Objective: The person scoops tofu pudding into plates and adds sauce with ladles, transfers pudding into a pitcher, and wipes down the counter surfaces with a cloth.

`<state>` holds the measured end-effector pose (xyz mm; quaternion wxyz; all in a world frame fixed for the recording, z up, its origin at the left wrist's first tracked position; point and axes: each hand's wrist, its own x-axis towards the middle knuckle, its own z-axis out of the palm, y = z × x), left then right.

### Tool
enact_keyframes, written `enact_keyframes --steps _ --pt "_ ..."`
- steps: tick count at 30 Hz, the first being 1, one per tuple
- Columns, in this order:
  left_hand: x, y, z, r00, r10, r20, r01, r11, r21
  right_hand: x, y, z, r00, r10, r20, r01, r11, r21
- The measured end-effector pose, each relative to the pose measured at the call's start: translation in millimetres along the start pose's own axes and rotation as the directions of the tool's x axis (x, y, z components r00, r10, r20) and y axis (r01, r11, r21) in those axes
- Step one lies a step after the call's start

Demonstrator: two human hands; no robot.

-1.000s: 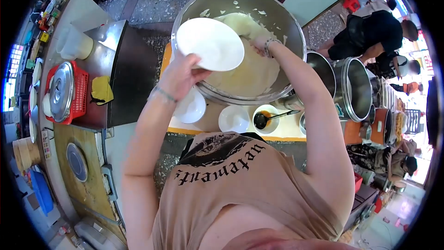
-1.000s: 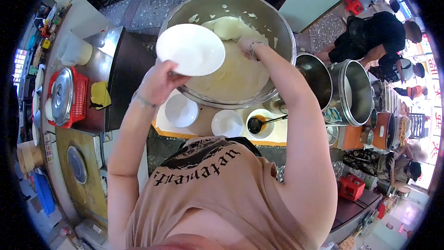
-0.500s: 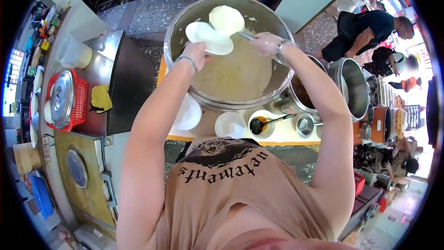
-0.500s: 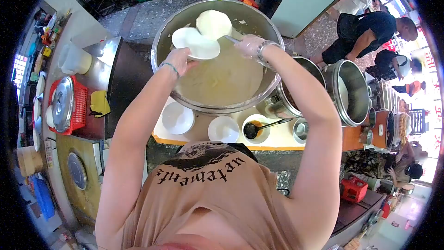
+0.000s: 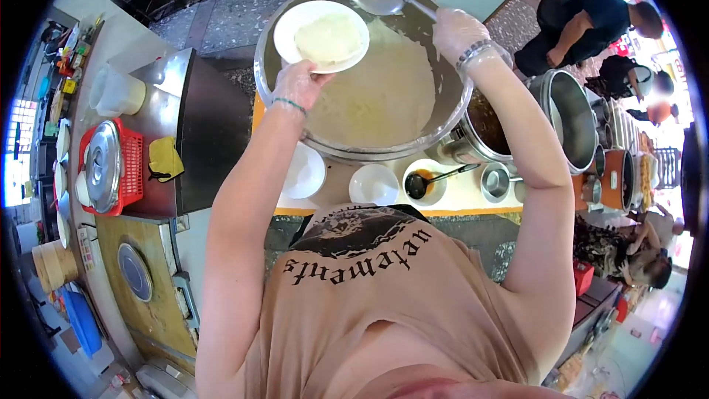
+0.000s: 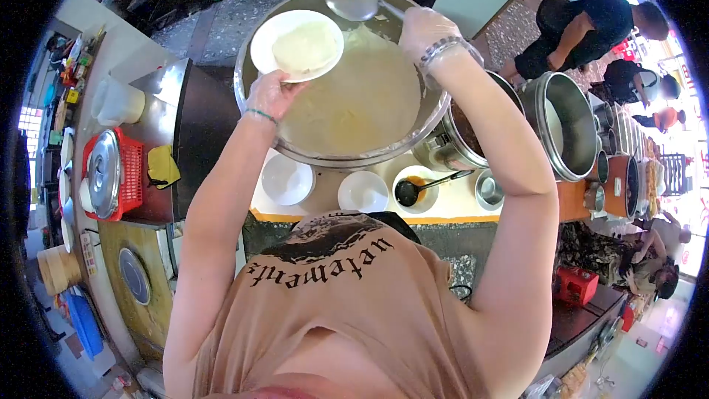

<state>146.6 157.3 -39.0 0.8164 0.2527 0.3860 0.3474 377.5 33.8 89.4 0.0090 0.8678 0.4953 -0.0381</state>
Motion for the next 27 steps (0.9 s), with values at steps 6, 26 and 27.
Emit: enact_keyframes --steps 6,26,27 --pt "-11.3 -1.6 3.7 0.997 0.075 -0.034 -0.078 0.992 -0.099 30.3 31.1 86.0 0.782 -0.311 0.54 0.355 0.935 0.024" --pt "-9.0 -4.3 -7.7 0.997 0.082 0.002 -0.081 0.987 -0.139 84.0 13.3 205.3 0.717 -0.243 0.653 0.482 0.85 -0.213" --pt "-7.9 -5.1 -8.0 0.997 0.075 -0.024 -0.078 0.986 -0.15 80.5 11.0 201.3 0.698 -0.266 0.665 0.533 0.813 -0.234"
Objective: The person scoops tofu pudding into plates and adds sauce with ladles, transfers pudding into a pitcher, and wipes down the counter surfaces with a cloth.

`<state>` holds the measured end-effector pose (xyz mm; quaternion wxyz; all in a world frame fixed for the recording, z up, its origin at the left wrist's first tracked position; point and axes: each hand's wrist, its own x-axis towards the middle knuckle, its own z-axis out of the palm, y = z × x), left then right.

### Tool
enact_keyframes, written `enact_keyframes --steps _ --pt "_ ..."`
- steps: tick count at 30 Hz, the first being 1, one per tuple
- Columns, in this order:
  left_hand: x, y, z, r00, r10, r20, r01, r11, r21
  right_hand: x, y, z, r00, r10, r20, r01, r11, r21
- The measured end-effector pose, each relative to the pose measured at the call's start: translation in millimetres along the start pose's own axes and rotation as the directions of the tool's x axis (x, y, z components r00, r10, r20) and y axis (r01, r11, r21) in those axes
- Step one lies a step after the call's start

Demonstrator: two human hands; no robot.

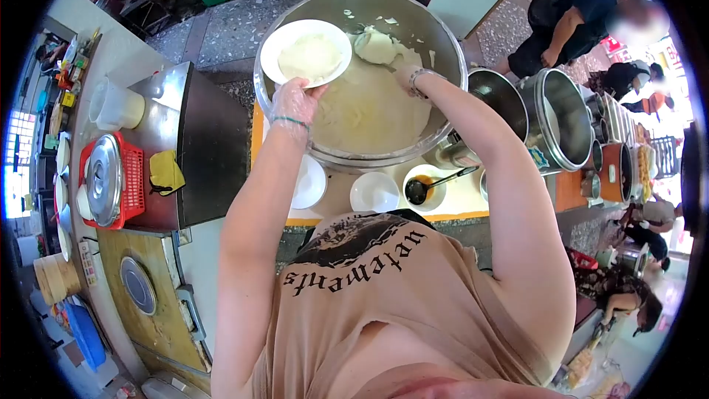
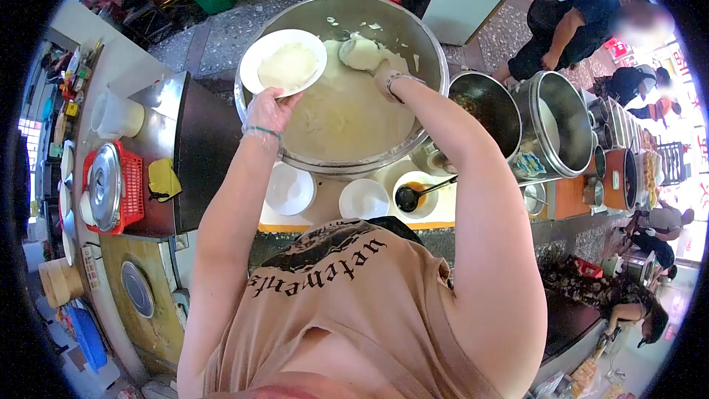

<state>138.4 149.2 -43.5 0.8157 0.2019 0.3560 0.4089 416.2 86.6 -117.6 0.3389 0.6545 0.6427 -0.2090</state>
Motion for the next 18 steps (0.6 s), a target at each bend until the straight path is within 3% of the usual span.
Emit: enact_keyframes --steps 1,3,4,6,10,12,14,15,17,18 --pt "0.9 -0.8 -0.6 1.0 -0.005 -0.026 0.005 1.0 -0.01 -5.3 -2.5 -1.2 1.0 0.001 -0.003 -0.002 1.0 -0.005" --pt "4.9 -4.2 -4.8 1.0 -0.005 -0.02 0.004 1.0 -0.013 -18.6 -6.6 -5.1 0.966 0.205 -0.158 -0.143 0.932 0.333" --pt "7.3 -5.3 -7.5 1.0 -0.007 -0.016 0.007 1.0 -0.012 -36.6 -10.7 -17.5 0.965 0.204 -0.163 -0.142 0.934 0.329" --pt "11.3 -8.0 -11.0 1.0 -0.005 -0.003 0.005 1.0 -0.022 -78.2 -18.6 -53.9 0.962 0.245 -0.122 -0.152 0.85 0.504" --pt "-1.6 -9.5 1.3 0.998 0.038 -0.053 -0.04 0.999 -0.035 -100.5 -5.6 -72.9 0.944 0.246 -0.219 -0.112 0.866 0.488" --pt "-2.3 -12.5 1.9 0.997 0.033 -0.072 -0.037 0.998 -0.056 -123.3 -4.3 -91.2 0.932 0.326 -0.157 -0.139 0.723 0.677" --pt "-2.9 -14.8 2.2 0.996 0.024 -0.09 -0.031 0.997 -0.077 -148.0 -7.9 -106.6 0.936 0.323 -0.143 -0.127 0.686 0.716" --pt "-3.4 -15.5 2.3 0.995 0.014 -0.095 -0.019 0.999 -0.045 -154.1 -9.5 -109.2 0.938 0.323 -0.127 -0.119 0.643 0.757" --pt "5.8 -21.4 -9.0 0.995 0.008 -0.104 -0.01 1.0 -0.015 -154.6 -9.2 -106.9 0.936 0.287 -0.202 -0.067 0.711 0.7" --pt "22.8 -34.5 -30.5 0.986 0.136 0.1 -0.161 0.931 0.326 -162.0 -13.9 -108.6 0.935 0.268 -0.234 -0.035 0.724 0.689"
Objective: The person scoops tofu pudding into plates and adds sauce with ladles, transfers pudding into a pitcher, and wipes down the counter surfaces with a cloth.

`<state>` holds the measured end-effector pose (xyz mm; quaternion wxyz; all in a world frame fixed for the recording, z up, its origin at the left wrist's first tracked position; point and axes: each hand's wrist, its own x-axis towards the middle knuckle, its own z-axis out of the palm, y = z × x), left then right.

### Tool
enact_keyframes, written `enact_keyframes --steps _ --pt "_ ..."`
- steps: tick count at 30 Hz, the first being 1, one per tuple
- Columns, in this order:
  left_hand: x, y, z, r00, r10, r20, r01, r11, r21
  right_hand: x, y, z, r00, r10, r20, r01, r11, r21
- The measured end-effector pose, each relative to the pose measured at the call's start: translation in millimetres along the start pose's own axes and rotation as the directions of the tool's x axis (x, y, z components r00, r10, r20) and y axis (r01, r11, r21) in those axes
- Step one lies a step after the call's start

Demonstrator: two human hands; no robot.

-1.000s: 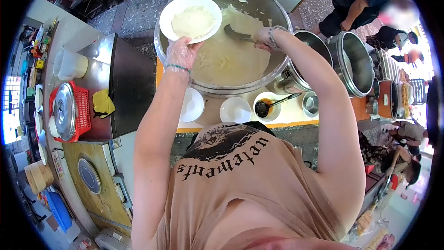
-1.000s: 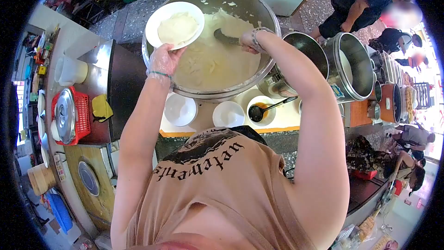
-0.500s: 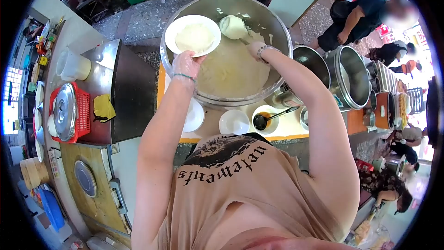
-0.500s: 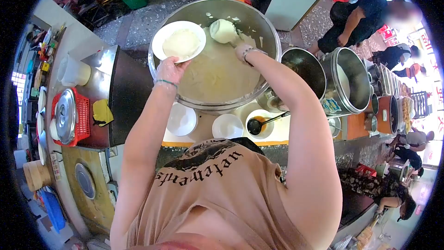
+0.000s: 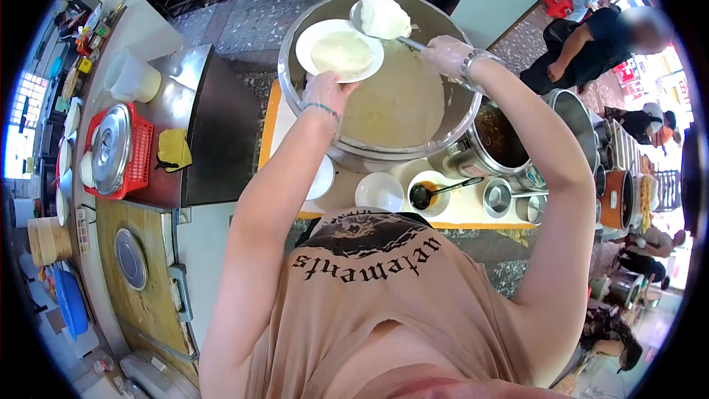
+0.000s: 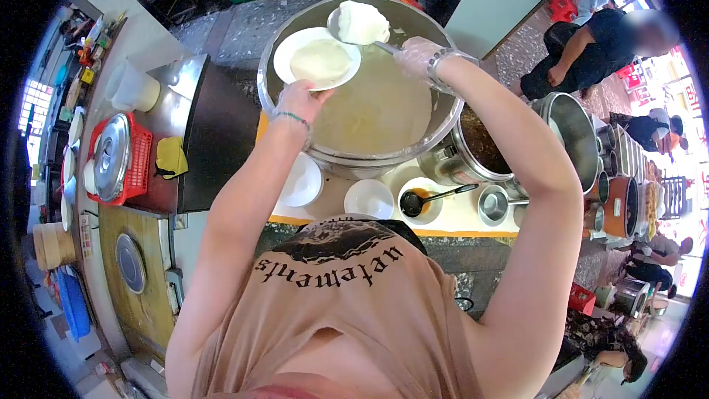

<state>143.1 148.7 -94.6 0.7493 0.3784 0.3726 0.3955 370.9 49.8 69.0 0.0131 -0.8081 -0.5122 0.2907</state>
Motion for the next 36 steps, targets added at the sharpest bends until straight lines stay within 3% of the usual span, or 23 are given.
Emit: enact_keyframes --steps 1,2,4,5,7,13,16,20,23,25,29,31,32,34,36 --pt "-1.8 -2.3 -3.5 0.971 0.123 0.203 -0.185 0.928 0.324 -6.2 -3.2 1.3 0.999 -0.035 -0.009 0.035 0.999 -0.003" --pt "-1.6 -4.4 -4.7 0.972 0.122 0.2 -0.184 0.928 0.325 -10.0 -5.9 5.9 0.999 -0.037 -0.007 0.037 0.999 -0.003" --pt "-24.2 26.4 18.7 0.976 -0.106 0.192 0.127 0.987 -0.097 -16.6 -11.1 14.6 0.987 -0.122 -0.107 0.104 0.982 -0.157" --pt "-32.5 34.5 28.1 0.976 -0.107 0.191 0.127 0.987 -0.095 -20.3 -11.4 18.4 0.987 -0.122 -0.106 0.105 0.982 -0.155" --pt "-44.8 42.6 41.8 0.979 -0.195 0.063 0.205 0.926 -0.317 -27.9 -9.6 24.6 0.97 -0.091 -0.223 0.026 0.96 -0.278" --pt "-47.5 27.9 31.0 0.964 -0.211 0.163 0.258 0.89 -0.376 -62.8 10.8 19.3 0.902 -0.161 -0.401 0.011 0.936 -0.351" --pt "-65.1 33.4 33.9 0.968 -0.195 0.157 0.236 0.918 -0.318 -69.3 27.1 26.6 0.85 -0.249 -0.464 0.091 0.937 -0.337" --pt "-86.3 41.8 42.3 0.97 -0.2 0.137 0.231 0.932 -0.279 -78.5 38.1 21.0 0.872 -0.163 -0.462 0.031 0.96 -0.279" --pt "-101.2 47.9 42.8 0.974 -0.198 0.11 0.222 0.931 -0.291 -61.3 66.3 18.0 0.892 -0.143 -0.428 0.03 0.965 -0.26" --pt "-117.5 55.7 40.1 0.976 -0.141 0.168 0.183 0.944 -0.273 -53.9 79.9 21.5 0.915 -0.202 -0.348 0.109 0.957 -0.269" --pt "-144.2 59.3 22.2 0.984 -0.055 0.169 0.109 0.937 -0.332 14.5 112.6 34.2 0.959 -0.2 -0.203 0.137 0.947 -0.29" --pt "-165.4 65.6 19.7 0.993 -0.028 0.115 0.063 0.951 -0.304 27.0 93.8 36.8 0.951 -0.28 0.129 0.289 0.666 -0.688" --pt "-172.4 65.4 17.8 0.995 0.014 0.102 0.018 0.952 -0.305 27.8 80.8 35.8 0.95 -0.281 0.133 0.293 0.666 -0.687" --pt "-186.4 65.1 13.5 0.998 0.034 0.061 -0.014 0.952 -0.306 18.0 51.7 27.6 0.937 -0.209 0.281 0.35 0.522 -0.778" --pt "-201.5 66.4 13.4 0.997 0.081 -0.005 -0.078 0.945 -0.317 72.3 67.6 49.4 0.922 -0.158 0.353 0.385 0.466 -0.797"
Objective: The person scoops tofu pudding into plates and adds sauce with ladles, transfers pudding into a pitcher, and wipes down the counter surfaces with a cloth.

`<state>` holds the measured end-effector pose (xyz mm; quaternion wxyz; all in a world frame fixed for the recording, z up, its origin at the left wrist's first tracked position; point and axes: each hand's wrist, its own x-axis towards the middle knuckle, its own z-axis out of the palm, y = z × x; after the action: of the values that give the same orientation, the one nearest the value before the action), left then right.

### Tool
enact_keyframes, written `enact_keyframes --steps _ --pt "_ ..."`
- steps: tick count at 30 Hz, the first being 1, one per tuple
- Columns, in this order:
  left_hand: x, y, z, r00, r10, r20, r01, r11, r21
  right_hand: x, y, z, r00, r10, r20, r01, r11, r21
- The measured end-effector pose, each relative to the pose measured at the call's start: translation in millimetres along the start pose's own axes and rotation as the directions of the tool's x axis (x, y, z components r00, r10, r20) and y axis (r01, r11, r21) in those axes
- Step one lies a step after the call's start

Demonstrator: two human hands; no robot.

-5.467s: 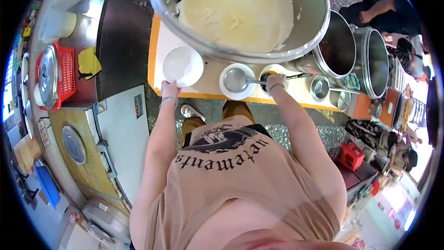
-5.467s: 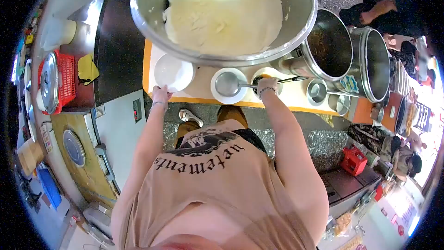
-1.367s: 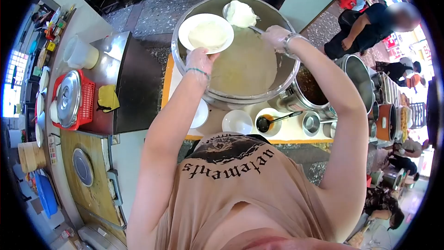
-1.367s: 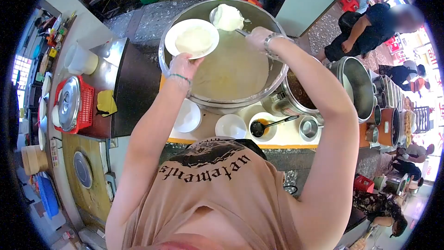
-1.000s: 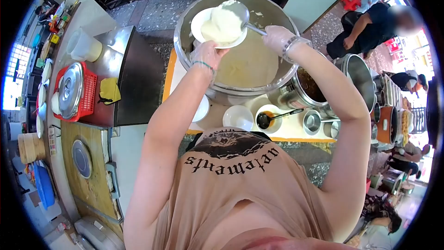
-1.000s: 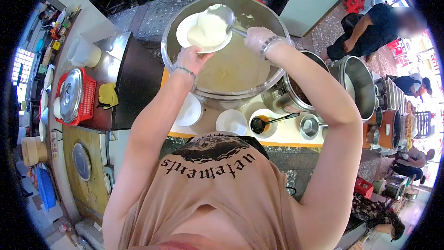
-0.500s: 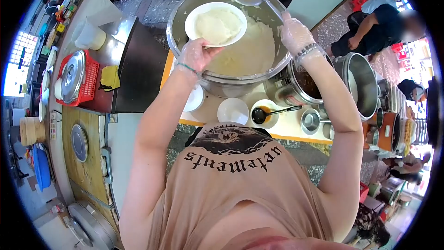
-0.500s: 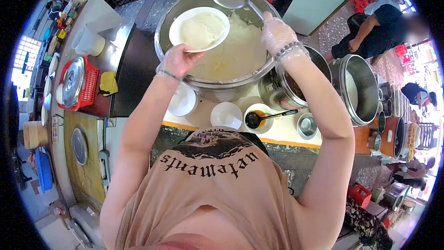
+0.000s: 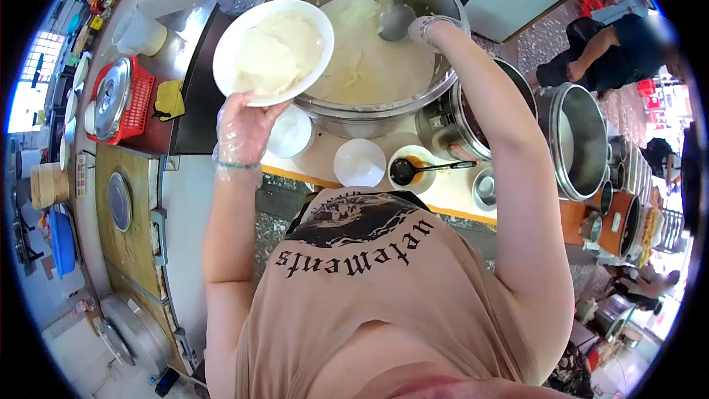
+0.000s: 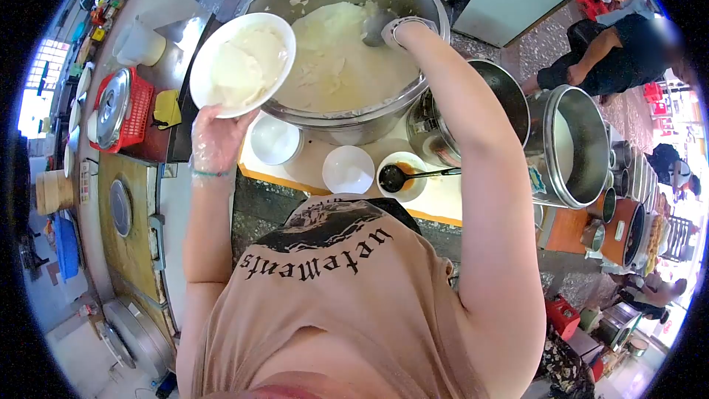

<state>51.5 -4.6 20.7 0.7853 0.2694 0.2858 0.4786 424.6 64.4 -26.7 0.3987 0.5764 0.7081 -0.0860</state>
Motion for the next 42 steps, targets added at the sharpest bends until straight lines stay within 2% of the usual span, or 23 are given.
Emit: enact_keyframes --steps 1,4,7,10,14,16,17,18,19,23,25,29,30,31,32,33,34,35,36,38,39,41,42 --pt "-6.6 1.2 -0.4 1.0 0.001 -0.009 -0.001 1.0 -0.003 22.0 3.9 10.2 0.996 -0.027 0.081 0.031 0.998 -0.053" --pt "-22.0 5.8 -8.7 0.996 0.064 -0.061 -0.064 0.998 0.017 34.1 3.6 18.8 0.995 -0.048 0.087 0.063 0.981 -0.186" --pt "-33.0 8.8 -16.6 0.99 0.082 -0.114 -0.08 0.996 0.025 198.4 114.7 151.0 0.999 -0.018 -0.033 0.029 0.923 0.385" --pt "-36.7 11.5 -24.1 0.989 0.079 -0.123 -0.074 0.996 0.041 11.5 11.0 14.9 0.999 -0.001 0.052 0.001 1.0 0.013" --pt "-35.4 13.9 -28.0 0.988 0.091 -0.122 -0.089 0.996 0.025 3.1 -1.1 18.8 0.998 -0.045 0.04 0.045 0.999 0.008" --pt "-33.7 12.9 -35.7 0.991 0.073 -0.11 -0.074 0.997 -0.002 -9.7 -7.4 11.7 0.993 -0.095 -0.076 0.111 0.964 0.24" --pt "-32.1 13.1 -39.3 0.994 0.059 -0.094 -0.061 0.998 -0.023 -6.5 -9.9 10.5 0.992 -0.095 -0.078 0.11 0.965 0.236" --pt "-30.7 13.8 -41.8 0.994 0.063 -0.092 -0.066 0.998 -0.024 -1.0 -14.8 11.7 0.998 0.06 0.033 -0.068 0.827 0.558" --pt "-30.1 13.7 -43.5 0.995 0.055 -0.086 -0.057 0.998 -0.02 3.6 -19.6 13.7 0.968 0.163 0.189 -0.248 0.562 0.789" --pt "-29.4 13.2 -47.8 0.998 0.039 -0.051 -0.041 0.999 -0.033 12.7 -33.2 5.8 0.947 0.243 0.207 -0.303 0.476 0.826" --pt "-30.7 13.9 -42.6 0.998 0.044 -0.053 -0.047 0.998 -0.049 12.6 -34.3 -6.6 0.979 0.153 0.134 -0.202 0.815 0.543" --pt "-33.4 12.9 -44.8 0.998 0.042 -0.047 -0.046 0.995 -0.089 37.4 -13.4 23.2 0.952 0.303 -0.035 -0.236 0.804 0.545" --pt "-33.1 12.9 -45.2 0.998 0.043 -0.052 -0.048 0.995 -0.093 60.7 1.1 45.5 0.994 0.105 0.028 -0.107 0.99 0.095" --pt "-32.9 12.8 -45.2 0.997 0.046 -0.055 -0.051 0.995 -0.084 72.3 9.1 58.3 0.983 -0.045 0.177 0.107 0.928 -0.356" --pt "-32.8 12.4 -45.3 0.997 0.048 -0.056 -0.052 0.996 -0.075 66.8 12.1 56.4 0.955 -0.235 0.183 0.294 0.843 -0.451" --pt "-32.6 11.9 -45.7 0.997 0.048 -0.055 -0.052 0.995 -0.079 48.8 5.1 44.2 0.955 -0.233 0.185 0.293 0.842 -0.454" --pt "-32.3 11.6 -46.0 0.997 0.041 -0.06 -0.045 0.996 -0.082 21.3 -11.3 24.6 0.986 -0.155 0.055 0.163 0.963 -0.216" --pt "-31.6 11.7 -45.9 0.997 0.034 -0.064 -0.04 0.996 -0.084 7.1 -19.7 13.1 0.998 -0.042 -0.052 0.044 0.998 0.052" --pt "-31.3 11.8 -45.1 0.997 0.036 -0.063 -0.041 0.996 -0.085 16.1 -19.8 18.8 0.998 -0.04 -0.053 0.043 0.998 0.05" --pt "-31.0 12.0 -43.1 0.996 0.025 -0.081 -0.032 0.996 -0.082 41.0 -22.2 35.4 0.996 -0.01 -0.084 0.032 0.963 0.266" --pt "-30.9 11.6 -42.9 0.997 0.026 -0.079 -0.033 0.996 -0.081 33.5 -26.9 24.5 0.996 -0.008 -0.085 0.03 0.963 0.266" --pt "-31.2 10.3 -43.5 0.997 0.038 -0.065 -0.041 0.998 -0.039 8.7 -42.7 -10.6 0.986 0.12 0.119 -0.167 0.804 0.571" --pt "-31.4 10.1 -43.3 0.997 0.041 -0.064 -0.044 0.998 -0.039 12.5 -42.0 -10.1 0.986 0.121 0.116 -0.166 0.804 0.571"
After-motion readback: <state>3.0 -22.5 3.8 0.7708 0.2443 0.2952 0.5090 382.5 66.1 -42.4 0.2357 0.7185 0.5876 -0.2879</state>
